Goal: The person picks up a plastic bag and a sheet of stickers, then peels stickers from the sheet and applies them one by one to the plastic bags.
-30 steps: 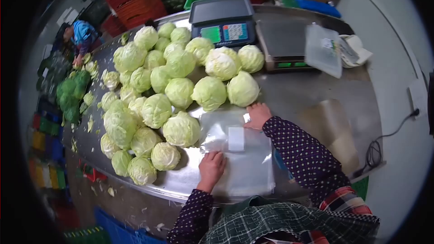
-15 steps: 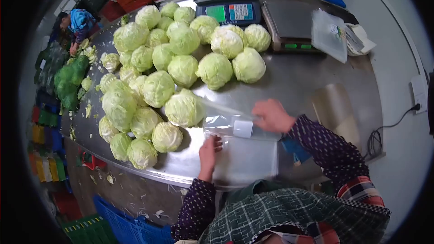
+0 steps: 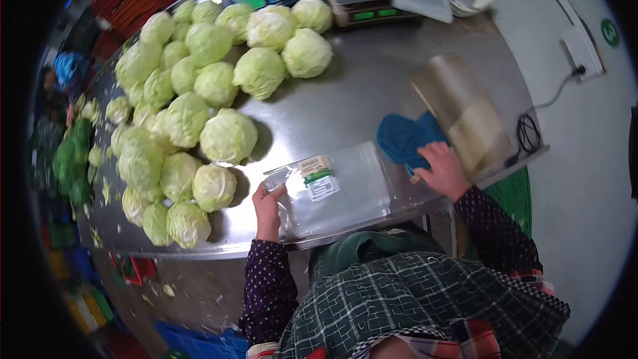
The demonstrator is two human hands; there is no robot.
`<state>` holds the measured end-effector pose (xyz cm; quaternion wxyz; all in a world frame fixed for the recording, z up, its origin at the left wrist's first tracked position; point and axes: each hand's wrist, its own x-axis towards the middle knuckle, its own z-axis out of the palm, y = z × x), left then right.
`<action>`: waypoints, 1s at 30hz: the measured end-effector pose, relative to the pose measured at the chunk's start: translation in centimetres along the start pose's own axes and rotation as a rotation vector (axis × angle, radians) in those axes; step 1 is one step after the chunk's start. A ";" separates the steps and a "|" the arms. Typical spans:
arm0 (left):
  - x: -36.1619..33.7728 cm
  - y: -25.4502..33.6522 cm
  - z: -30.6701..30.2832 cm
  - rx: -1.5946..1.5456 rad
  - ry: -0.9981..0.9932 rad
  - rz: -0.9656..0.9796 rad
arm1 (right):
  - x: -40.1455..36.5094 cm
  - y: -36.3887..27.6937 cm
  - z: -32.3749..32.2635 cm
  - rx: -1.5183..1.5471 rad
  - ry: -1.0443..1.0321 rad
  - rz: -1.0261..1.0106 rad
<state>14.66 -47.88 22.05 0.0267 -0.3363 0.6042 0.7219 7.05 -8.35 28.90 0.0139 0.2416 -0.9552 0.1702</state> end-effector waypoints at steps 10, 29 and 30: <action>0.3 -0.4 -0.5 0.197 0.081 0.163 | -3.1 1.9 0.6 -0.124 0.103 0.117; -5.4 4.7 8.4 0.804 -0.066 0.898 | -1.2 16.6 -7.9 -0.588 0.486 0.501; -5.8 4.5 9.1 0.802 -0.107 0.917 | -1.2 15.7 -8.5 -0.600 0.651 0.403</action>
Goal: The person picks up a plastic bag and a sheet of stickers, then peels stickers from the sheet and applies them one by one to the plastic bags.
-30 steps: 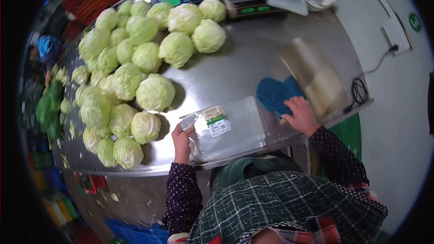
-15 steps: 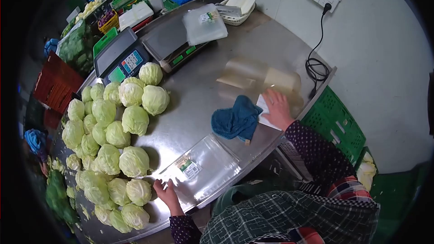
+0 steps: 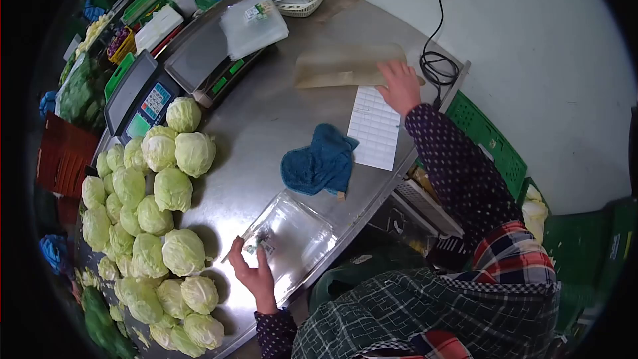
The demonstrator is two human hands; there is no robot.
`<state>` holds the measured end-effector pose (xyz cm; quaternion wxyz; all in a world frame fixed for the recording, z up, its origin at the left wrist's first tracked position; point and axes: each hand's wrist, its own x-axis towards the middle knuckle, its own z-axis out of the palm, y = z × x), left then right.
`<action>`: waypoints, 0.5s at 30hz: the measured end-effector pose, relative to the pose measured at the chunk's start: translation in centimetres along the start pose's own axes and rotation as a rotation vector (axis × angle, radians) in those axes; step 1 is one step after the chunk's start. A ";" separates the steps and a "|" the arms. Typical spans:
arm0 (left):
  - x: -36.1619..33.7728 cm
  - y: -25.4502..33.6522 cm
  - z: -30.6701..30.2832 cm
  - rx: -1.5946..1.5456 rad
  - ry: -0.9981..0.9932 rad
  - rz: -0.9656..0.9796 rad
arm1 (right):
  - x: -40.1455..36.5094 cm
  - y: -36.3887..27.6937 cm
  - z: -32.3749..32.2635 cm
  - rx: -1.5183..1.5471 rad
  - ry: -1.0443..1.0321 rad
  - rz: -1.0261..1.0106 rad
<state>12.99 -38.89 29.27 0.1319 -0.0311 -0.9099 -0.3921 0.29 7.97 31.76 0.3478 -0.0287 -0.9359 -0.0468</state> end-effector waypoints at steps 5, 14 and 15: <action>0.0 0.6 2.9 -0.086 -0.126 0.060 | -10.4 -2.6 -2.4 0.390 -0.577 0.069; 3.5 6.9 7.6 -0.193 -0.351 0.334 | -15.1 -4.4 -0.9 0.201 -0.556 -0.316; 3.5 7.2 7.8 -0.223 -0.374 0.353 | -14.8 -4.6 -1.3 0.176 -0.592 -0.344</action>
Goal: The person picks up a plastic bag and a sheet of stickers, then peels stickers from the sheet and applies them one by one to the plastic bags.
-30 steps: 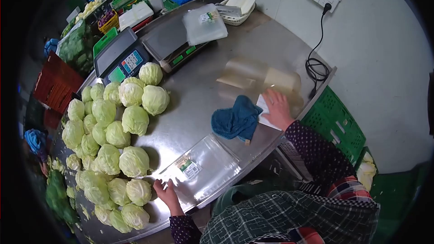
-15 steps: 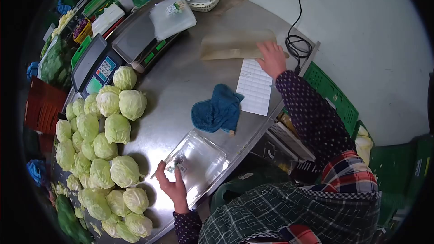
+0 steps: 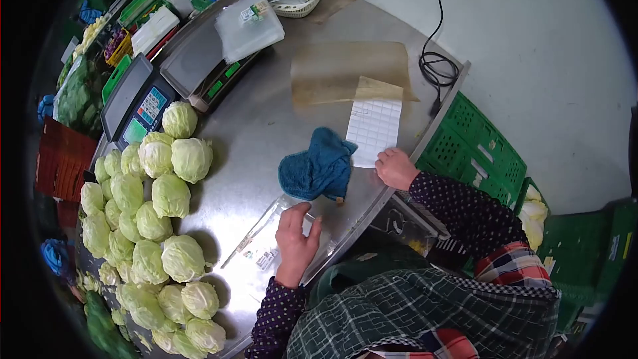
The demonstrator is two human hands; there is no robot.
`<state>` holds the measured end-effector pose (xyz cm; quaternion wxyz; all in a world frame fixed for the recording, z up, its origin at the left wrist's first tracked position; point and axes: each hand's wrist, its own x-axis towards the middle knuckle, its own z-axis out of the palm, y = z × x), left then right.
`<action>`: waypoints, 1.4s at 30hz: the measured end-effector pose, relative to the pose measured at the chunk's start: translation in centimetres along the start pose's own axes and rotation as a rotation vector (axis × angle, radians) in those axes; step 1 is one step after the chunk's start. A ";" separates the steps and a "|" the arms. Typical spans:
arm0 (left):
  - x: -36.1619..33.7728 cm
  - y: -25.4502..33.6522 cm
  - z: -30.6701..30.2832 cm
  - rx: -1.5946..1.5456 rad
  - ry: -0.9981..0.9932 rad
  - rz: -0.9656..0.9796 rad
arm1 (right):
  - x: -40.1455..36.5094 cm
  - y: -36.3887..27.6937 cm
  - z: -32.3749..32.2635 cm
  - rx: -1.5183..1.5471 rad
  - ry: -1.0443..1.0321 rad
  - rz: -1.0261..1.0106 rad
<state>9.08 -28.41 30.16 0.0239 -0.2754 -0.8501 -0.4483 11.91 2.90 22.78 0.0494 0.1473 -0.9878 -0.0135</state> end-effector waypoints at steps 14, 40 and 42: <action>4.5 7.4 -5.8 0.017 0.091 0.385 | 7.3 -7.9 -23.5 0.642 0.109 -0.313; -15.6 5.9 -21.2 -0.024 0.788 -0.435 | 15.8 -27.4 -17.0 1.083 -0.465 -0.769; -16.3 5.9 -21.6 0.066 0.718 -0.443 | 14.9 -28.5 -16.9 1.179 -0.495 -0.803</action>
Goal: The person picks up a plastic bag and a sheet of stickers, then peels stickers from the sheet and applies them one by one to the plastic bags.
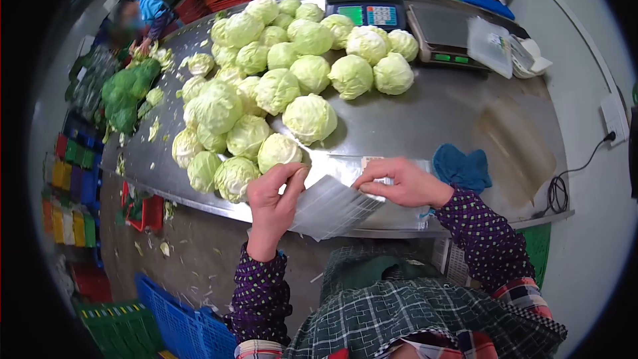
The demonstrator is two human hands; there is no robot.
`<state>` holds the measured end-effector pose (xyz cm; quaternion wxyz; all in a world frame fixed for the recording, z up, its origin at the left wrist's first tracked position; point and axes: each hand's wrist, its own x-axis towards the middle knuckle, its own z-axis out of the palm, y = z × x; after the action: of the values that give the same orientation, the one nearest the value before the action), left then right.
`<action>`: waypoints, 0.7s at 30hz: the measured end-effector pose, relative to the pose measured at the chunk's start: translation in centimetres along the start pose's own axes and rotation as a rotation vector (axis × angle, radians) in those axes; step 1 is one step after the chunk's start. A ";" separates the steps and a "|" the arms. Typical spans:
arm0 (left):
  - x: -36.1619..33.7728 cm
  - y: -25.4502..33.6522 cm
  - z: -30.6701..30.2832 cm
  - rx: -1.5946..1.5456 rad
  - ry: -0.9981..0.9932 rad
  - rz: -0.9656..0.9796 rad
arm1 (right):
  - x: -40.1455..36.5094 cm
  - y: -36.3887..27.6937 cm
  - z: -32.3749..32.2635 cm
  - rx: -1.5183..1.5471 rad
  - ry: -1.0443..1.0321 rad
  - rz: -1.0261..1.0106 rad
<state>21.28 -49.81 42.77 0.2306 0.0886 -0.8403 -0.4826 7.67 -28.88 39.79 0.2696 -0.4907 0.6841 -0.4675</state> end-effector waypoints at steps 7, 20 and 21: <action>-7.5 -9.9 4.1 0.234 0.569 -0.155 | -0.4 6.5 7.7 0.262 0.003 0.311; -16.8 -9.1 9.6 -0.729 0.381 -0.979 | -5.4 2.0 11.8 0.351 -0.222 0.413; -16.2 -8.8 9.1 -0.729 0.379 -0.965 | -5.1 0.5 11.6 0.348 -0.225 0.350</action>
<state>30.56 -41.33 26.49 0.1472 0.4573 -0.4321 -0.7633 18.97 -28.51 34.06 0.5010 -0.3600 0.6335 -0.4670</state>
